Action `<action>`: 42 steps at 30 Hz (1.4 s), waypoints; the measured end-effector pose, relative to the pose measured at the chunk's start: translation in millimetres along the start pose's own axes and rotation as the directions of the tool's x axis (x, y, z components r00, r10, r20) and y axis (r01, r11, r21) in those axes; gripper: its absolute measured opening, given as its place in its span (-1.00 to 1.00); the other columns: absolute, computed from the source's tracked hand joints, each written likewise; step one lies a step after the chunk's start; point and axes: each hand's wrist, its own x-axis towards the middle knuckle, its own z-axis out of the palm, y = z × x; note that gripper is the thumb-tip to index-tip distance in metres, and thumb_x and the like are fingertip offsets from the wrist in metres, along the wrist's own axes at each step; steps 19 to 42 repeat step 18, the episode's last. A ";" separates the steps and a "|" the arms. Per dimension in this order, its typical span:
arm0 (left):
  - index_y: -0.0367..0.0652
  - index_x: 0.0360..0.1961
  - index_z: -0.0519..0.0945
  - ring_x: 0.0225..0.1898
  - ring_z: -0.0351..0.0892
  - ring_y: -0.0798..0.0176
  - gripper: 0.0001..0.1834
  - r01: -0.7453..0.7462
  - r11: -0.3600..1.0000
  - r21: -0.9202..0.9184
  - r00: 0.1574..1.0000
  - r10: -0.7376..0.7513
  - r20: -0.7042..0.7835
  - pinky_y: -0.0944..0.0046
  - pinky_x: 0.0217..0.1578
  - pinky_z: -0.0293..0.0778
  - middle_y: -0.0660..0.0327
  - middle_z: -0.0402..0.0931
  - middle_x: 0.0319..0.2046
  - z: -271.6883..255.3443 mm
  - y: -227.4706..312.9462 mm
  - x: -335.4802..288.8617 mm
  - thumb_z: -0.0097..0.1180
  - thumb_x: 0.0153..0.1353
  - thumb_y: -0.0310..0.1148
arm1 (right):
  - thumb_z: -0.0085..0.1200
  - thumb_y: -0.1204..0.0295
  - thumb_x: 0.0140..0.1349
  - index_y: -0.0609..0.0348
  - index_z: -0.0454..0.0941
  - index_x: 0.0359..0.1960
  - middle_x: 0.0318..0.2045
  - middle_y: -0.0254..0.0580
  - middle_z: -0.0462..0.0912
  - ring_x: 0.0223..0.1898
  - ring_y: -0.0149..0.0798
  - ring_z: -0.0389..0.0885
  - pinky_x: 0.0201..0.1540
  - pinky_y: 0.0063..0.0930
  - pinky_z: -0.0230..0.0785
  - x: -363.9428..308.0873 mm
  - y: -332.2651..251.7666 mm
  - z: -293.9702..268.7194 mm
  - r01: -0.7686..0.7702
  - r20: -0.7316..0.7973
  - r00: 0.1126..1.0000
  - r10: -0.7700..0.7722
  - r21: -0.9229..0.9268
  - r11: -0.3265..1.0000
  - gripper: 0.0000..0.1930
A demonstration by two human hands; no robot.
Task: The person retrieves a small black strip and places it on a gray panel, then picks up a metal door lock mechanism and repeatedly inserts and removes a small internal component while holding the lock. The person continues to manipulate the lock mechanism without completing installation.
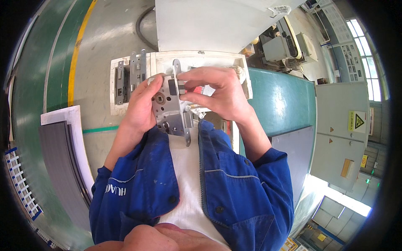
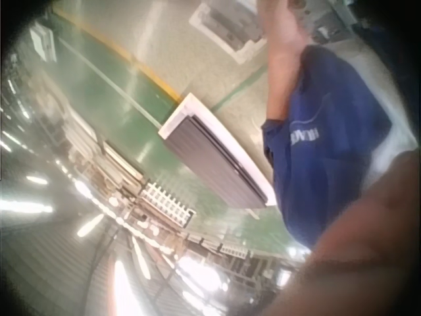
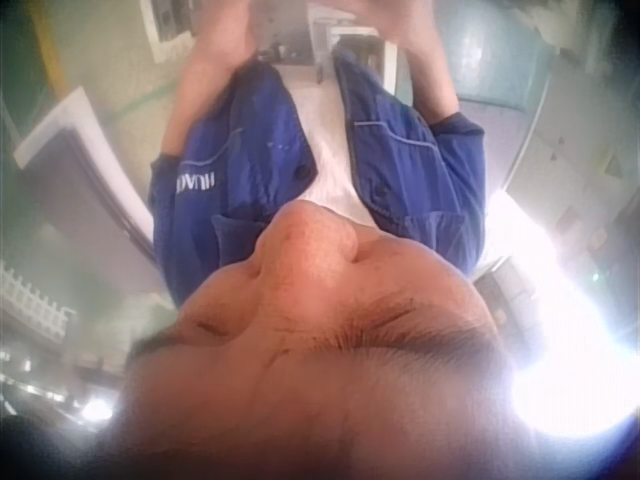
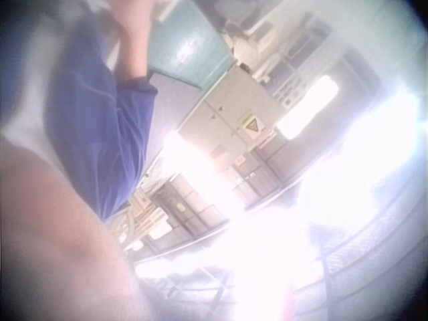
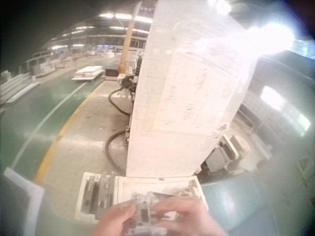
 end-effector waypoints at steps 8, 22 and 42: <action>-0.32 0.03 0.50 -0.18 0.69 0.28 -0.61 0.055 0.997 0.050 0.998 -0.055 -0.012 0.29 -0.17 0.63 0.09 0.64 -0.12 2.1 1.5 -3.4 -0.11 0.49 -0.17 | 0.44 0.53 -0.06 0.20 0.68 -0.26 -0.52 -0.27 0.67 -0.49 -0.37 0.64 -0.36 -0.52 0.50 8.5 -14.6 -6.3 0.158 0.078 0.986 -0.148 -0.160 0.974 -0.71; -0.29 0.02 0.54 -0.23 0.65 0.38 -0.62 0.069 0.996 0.063 0.994 -0.074 0.076 0.35 -0.21 0.59 0.18 0.64 -0.18 8.1 5.9 -4.5 0.03 0.44 -0.16 | 0.46 0.50 -0.18 0.24 0.63 -0.38 -0.58 -0.24 0.64 -0.52 -0.32 0.66 -0.40 -0.57 0.47 12.1 -21.4 -16.6 0.272 0.138 0.960 -0.245 -0.238 0.932 -0.71; -0.29 0.02 0.54 -0.23 0.65 0.38 -0.62 0.069 0.996 0.063 0.994 -0.074 0.076 0.35 -0.21 0.59 0.18 0.64 -0.18 8.1 5.9 -4.5 0.03 0.44 -0.16 | 0.46 0.50 -0.18 0.24 0.63 -0.38 -0.58 -0.24 0.64 -0.52 -0.32 0.66 -0.40 -0.57 0.47 12.1 -21.4 -16.6 0.272 0.138 0.960 -0.245 -0.238 0.932 -0.71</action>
